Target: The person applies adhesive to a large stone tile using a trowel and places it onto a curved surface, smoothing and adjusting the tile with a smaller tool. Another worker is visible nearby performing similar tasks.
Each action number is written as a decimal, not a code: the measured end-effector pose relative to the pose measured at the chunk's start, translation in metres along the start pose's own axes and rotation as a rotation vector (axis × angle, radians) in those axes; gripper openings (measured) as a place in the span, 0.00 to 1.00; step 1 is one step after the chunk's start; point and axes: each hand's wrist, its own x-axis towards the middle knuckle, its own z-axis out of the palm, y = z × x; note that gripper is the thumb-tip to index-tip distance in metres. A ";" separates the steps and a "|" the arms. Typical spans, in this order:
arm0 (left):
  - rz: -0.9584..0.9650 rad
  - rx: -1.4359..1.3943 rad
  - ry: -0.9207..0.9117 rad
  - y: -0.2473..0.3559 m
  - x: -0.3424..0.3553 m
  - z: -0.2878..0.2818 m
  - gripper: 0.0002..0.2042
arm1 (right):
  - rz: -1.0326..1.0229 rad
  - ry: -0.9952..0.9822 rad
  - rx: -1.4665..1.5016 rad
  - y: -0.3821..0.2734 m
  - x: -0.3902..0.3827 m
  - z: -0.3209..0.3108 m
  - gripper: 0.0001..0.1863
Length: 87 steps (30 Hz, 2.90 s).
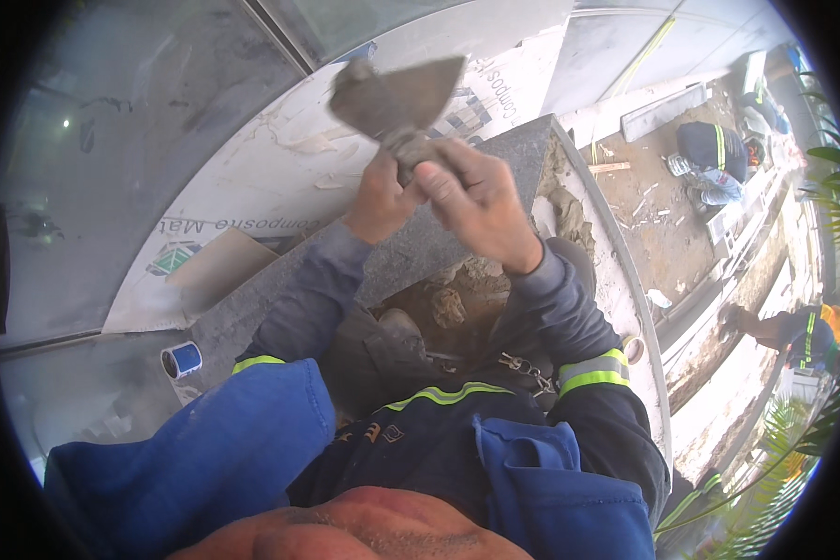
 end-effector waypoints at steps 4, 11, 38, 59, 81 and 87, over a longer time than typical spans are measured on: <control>-0.057 -0.049 0.039 -0.013 0.000 0.003 0.18 | -0.048 0.005 0.008 -0.009 -0.019 0.007 0.18; -0.205 -0.280 0.202 0.012 0.009 0.005 0.22 | 0.219 0.215 0.365 0.023 -0.035 0.022 0.15; -0.180 -0.204 0.047 0.019 0.004 -0.003 0.20 | 0.282 0.115 0.269 0.018 -0.032 0.028 0.17; -0.171 -0.293 0.201 0.018 0.006 0.012 0.24 | 0.367 0.168 0.655 0.019 -0.036 0.035 0.17; -0.287 0.083 -0.099 0.016 -0.016 -0.146 0.17 | -0.469 0.044 -0.561 0.008 0.038 -0.096 0.25; -0.127 0.232 -0.006 0.010 -0.023 -0.137 0.16 | -0.553 -0.135 -0.547 0.000 0.041 -0.085 0.26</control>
